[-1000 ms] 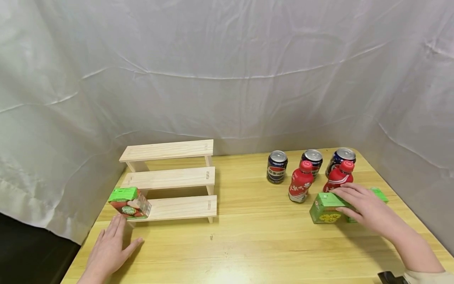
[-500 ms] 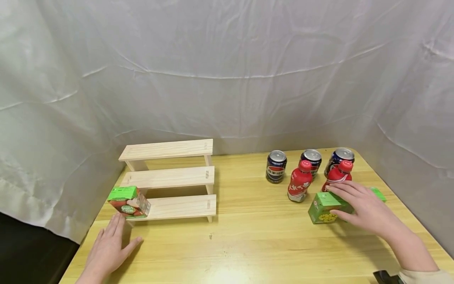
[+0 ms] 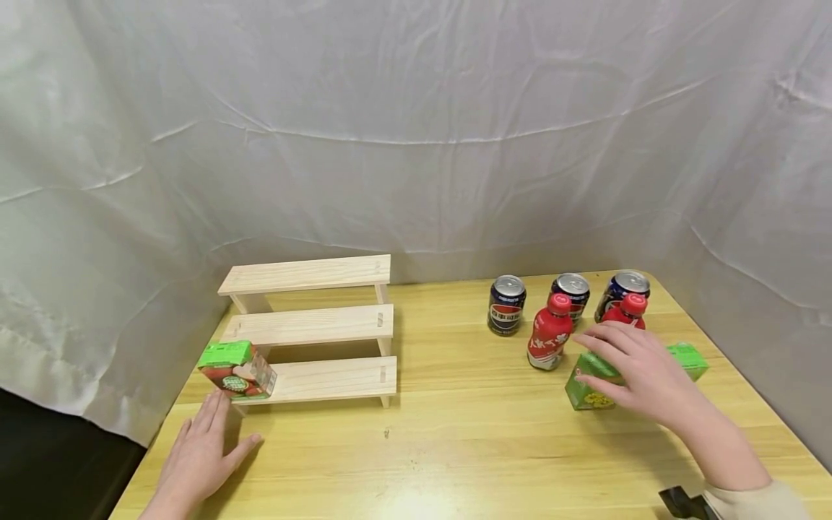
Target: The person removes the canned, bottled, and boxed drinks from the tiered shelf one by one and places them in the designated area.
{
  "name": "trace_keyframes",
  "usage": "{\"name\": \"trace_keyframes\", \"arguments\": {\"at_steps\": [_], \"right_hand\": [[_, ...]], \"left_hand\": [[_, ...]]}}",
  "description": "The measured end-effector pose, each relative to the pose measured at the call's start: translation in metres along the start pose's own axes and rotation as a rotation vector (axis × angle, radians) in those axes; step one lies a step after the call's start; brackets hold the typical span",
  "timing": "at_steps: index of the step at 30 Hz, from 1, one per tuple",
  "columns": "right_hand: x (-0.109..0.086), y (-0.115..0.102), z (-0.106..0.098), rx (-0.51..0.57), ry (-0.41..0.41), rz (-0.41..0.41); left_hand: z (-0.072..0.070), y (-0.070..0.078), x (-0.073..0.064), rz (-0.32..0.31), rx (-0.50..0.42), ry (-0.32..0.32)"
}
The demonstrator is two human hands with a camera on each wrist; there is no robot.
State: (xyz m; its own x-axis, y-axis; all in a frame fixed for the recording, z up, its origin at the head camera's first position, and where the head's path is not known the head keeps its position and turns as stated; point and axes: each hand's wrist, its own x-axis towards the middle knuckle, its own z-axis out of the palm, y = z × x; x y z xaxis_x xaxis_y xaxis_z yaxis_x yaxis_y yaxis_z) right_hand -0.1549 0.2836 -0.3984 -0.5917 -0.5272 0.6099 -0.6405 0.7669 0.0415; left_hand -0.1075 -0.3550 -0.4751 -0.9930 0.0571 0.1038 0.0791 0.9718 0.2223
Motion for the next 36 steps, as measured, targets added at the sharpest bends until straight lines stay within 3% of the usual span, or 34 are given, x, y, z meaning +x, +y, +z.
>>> {"name": "trace_keyframes", "arguments": {"at_steps": [15,26,36], "right_hand": [[0.048,-0.044,0.033,0.105,0.003,-0.165],[0.089,-0.092,0.07,0.181,0.027,-0.347],[0.127,-0.132,0.091,0.175,-0.015,-0.442]], "left_hand": [[0.0,0.0,0.0,0.001,0.003,-0.006],[-0.001,0.0,0.0,0.004,0.012,-0.011],[-0.006,0.0,0.001,-0.005,0.024,-0.032]]}}
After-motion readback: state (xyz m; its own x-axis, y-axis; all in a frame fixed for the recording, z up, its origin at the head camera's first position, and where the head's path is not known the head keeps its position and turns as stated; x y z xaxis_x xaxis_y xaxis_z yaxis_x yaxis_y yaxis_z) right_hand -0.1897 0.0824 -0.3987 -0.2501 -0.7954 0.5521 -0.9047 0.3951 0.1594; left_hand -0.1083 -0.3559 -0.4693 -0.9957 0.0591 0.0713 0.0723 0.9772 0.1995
